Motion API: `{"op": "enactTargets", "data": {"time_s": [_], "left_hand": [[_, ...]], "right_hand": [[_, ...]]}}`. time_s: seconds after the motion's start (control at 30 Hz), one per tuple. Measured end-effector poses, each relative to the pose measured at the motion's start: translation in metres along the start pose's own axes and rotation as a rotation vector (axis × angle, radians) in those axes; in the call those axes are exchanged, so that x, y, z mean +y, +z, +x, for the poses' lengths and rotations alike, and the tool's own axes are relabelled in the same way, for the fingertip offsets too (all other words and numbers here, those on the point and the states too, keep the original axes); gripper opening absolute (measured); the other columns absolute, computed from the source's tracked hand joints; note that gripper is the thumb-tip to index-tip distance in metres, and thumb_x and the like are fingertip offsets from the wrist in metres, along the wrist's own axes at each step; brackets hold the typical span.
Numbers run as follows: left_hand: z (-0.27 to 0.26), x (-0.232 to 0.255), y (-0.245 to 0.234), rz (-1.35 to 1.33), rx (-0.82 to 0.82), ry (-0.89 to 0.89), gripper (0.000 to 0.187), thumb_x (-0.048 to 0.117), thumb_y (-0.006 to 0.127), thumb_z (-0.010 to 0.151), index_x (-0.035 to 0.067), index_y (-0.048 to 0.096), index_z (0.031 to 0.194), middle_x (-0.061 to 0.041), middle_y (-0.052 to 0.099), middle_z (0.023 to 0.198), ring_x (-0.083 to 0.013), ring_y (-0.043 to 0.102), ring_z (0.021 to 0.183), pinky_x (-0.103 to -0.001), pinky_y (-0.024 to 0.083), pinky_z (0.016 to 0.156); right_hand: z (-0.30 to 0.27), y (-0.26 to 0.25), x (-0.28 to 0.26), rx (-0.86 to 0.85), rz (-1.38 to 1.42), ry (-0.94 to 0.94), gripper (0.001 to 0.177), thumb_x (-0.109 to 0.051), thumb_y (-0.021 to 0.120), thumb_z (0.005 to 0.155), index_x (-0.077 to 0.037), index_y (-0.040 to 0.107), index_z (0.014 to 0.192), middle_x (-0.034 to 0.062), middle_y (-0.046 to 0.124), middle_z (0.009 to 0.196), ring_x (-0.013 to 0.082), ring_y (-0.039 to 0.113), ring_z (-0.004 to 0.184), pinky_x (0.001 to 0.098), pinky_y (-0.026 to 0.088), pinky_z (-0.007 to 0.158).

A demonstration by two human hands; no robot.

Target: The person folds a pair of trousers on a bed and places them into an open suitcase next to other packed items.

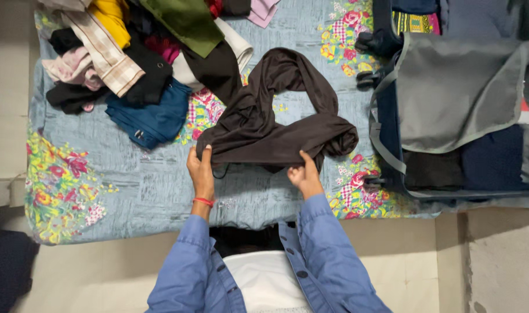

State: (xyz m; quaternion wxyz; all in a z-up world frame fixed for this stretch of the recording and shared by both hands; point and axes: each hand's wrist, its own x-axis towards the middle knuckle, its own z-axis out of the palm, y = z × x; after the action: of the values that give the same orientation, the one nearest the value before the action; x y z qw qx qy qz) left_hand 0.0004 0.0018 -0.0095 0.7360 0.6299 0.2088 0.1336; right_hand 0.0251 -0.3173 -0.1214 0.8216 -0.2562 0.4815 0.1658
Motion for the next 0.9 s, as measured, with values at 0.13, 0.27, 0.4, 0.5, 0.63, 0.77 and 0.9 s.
{"op": "enactTargets", "data": {"time_s": [0.13,0.27,0.4,0.5,0.63,0.77,0.9], "left_hand": [[0.001,-0.022,-0.009,-0.09,-0.029,-0.122,0.017,0.016,0.068,0.1,0.004,0.06,0.108,0.001,0.061,0.096,-0.0049,0.055,0.082,-0.022,0.048,0.068],[-0.008,-0.041,-0.01,-0.012,-0.046,-0.124,0.017,0.016,0.069,0.099,0.005,0.06,0.108,0.001,0.061,0.095,-0.0039,0.053,0.081,-0.022,0.046,0.067],[-0.009,-0.048,-0.008,0.008,0.004,-0.199,0.018,0.016,0.07,0.097,0.005,0.06,0.106,0.001,0.062,0.091,-0.005,0.054,0.075,-0.024,0.046,0.062],[-0.006,-0.05,-0.011,0.056,0.02,-0.264,0.018,0.018,0.067,0.095,0.007,0.061,0.108,0.002,0.065,0.091,-0.0048,0.057,0.074,-0.024,0.049,0.061],[0.002,-0.055,-0.011,0.068,-0.009,-0.189,0.02,0.02,0.068,0.099,0.005,0.059,0.108,0.0,0.065,0.093,-0.0052,0.058,0.075,-0.023,0.05,0.063],[0.023,-0.026,-0.005,0.009,0.03,-0.145,0.022,0.023,0.067,0.1,0.005,0.059,0.108,0.002,0.063,0.09,-0.0043,0.052,0.07,-0.022,0.04,0.056],[0.047,0.022,-0.001,-0.012,0.045,-0.023,0.021,0.023,0.069,0.102,0.006,0.059,0.11,0.004,0.057,0.084,-0.0023,0.043,0.064,-0.02,0.031,0.051]], "right_hand": [[-0.008,-0.012,0.009,0.086,-0.181,0.048,0.068,-0.043,0.073,0.091,-0.008,0.043,0.141,0.0165,0.055,0.131,0.0362,0.06,0.107,0.0445,0.054,0.086],[-0.014,-0.016,0.013,0.055,-0.199,0.007,0.063,-0.046,0.064,0.093,-0.006,0.047,0.138,0.0174,0.058,0.13,0.0344,0.061,0.105,0.0435,0.057,0.078],[-0.017,-0.012,0.016,0.033,-0.206,0.013,0.058,-0.044,0.06,0.096,-0.005,0.05,0.138,0.0162,0.062,0.128,0.0331,0.063,0.101,0.0432,0.056,0.076],[-0.015,-0.005,0.018,0.08,-0.215,0.019,0.055,-0.043,0.058,0.096,-0.009,0.05,0.138,0.0109,0.063,0.126,0.0313,0.064,0.099,0.0432,0.055,0.079],[-0.014,0.004,0.015,0.05,-0.176,-0.022,0.055,-0.043,0.062,0.094,-0.008,0.053,0.137,0.0109,0.065,0.127,0.0298,0.064,0.104,0.0439,0.054,0.079],[-0.014,0.017,-0.006,0.095,0.033,-0.317,0.047,-0.036,0.068,0.093,-0.01,0.058,0.131,0.0085,0.065,0.124,0.0264,0.064,0.106,0.0456,0.053,0.085],[-0.035,0.024,-0.059,-0.084,0.26,-0.485,0.029,-0.025,0.07,0.091,-0.013,0.065,0.117,0.0044,0.068,0.114,0.0222,0.067,0.1,0.0408,0.056,0.086]]}}
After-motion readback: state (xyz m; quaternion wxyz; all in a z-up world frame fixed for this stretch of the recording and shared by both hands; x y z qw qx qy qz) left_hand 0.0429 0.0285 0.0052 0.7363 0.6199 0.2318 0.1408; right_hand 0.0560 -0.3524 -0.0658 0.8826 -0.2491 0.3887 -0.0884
